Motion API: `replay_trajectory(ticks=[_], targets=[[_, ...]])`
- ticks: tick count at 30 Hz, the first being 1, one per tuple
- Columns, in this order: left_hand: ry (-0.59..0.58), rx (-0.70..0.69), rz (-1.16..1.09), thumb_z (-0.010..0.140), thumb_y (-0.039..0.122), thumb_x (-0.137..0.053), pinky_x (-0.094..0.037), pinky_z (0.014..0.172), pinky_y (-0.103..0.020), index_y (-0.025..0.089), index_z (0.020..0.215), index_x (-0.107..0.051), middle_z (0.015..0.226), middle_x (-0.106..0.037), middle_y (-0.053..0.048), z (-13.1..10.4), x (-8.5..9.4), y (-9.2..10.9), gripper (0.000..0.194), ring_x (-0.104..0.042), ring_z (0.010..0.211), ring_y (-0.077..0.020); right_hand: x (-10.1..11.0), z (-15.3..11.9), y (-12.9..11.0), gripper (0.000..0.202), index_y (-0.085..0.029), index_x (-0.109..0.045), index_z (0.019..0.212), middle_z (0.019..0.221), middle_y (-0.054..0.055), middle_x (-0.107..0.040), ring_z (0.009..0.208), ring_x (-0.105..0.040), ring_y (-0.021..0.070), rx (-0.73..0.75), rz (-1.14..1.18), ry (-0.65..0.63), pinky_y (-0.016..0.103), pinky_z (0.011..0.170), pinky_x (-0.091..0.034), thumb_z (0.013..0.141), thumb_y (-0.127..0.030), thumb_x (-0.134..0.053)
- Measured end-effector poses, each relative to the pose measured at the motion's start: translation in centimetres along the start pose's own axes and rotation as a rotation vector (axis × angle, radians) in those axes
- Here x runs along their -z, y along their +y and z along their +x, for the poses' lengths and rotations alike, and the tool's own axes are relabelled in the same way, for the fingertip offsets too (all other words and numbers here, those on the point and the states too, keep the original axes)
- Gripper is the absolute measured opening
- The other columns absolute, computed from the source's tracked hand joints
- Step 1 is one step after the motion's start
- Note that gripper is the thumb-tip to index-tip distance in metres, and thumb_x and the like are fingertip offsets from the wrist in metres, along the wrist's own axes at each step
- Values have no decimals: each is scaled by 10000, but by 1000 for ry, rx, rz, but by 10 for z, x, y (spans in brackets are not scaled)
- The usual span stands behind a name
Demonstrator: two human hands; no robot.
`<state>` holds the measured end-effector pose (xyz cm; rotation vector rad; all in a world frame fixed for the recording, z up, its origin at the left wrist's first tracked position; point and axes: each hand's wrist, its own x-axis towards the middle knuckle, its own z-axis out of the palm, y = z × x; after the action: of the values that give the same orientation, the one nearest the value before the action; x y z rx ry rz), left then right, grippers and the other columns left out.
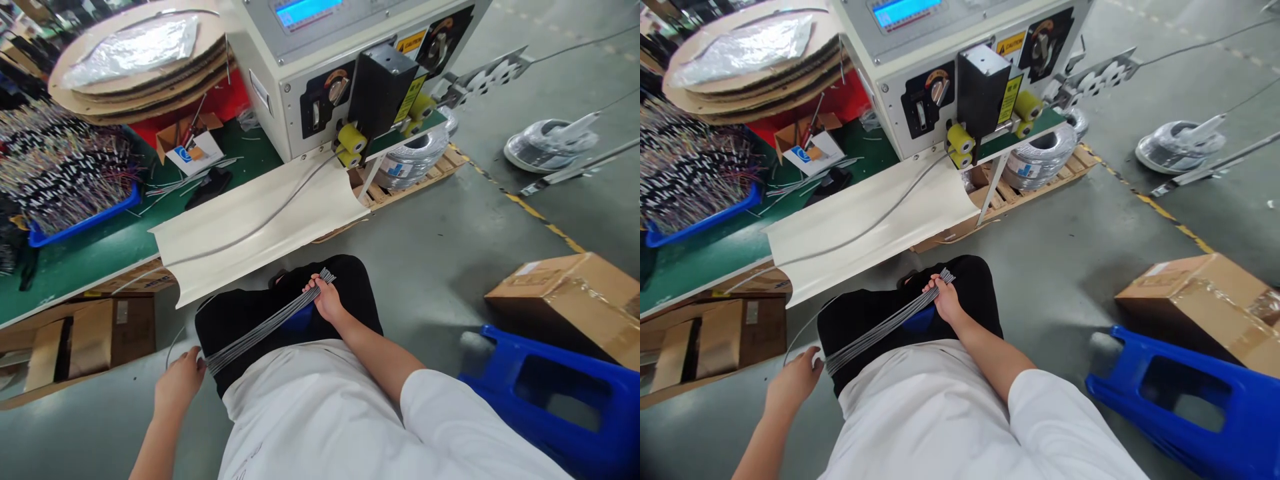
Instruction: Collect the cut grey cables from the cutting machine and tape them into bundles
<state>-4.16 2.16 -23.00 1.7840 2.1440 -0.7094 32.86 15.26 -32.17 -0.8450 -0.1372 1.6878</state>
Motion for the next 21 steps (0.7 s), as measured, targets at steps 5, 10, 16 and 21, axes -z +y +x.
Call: replay_trajectory(ticks=[5,10,16,21], targets=[[-99,-48,-79,869,288,-363,-482,850,-410,126,1324,-439,1137,-630,-166,8,-41,-23,489,-640,1044,-293,1,2,2,117,-203,-612,855,666,-31,-533,652,-559,155,-7,25,1,382,761,-506,773,-262,-673],[178,-199,-153,830,189,-356,-442,989,-434,114,1348,-357,1332,-508,-180,6,-45,-2,523,-538,1227,-296,3,4,4,94,-204,-609,846,661,-34,-530,644,-553,148,-31,38,14,366,743,-501,771,-246,-650],[513,-693,-139,823,146,-460,-489,941,-353,260,1310,-480,1272,-612,-49,14,35,68,501,-617,1101,-205,5,8,6,125,-193,-614,848,706,-14,-576,613,-540,143,-71,39,20,360,710,-495,747,-256,-652],[996,-942,-173,798,146,-571,-454,995,-406,301,1250,-571,1150,-682,-27,27,140,134,478,-636,1042,-220,7,7,6,151,-185,-612,864,664,-29,-552,590,-541,133,-114,53,1,348,714,-489,751,-280,-646]])
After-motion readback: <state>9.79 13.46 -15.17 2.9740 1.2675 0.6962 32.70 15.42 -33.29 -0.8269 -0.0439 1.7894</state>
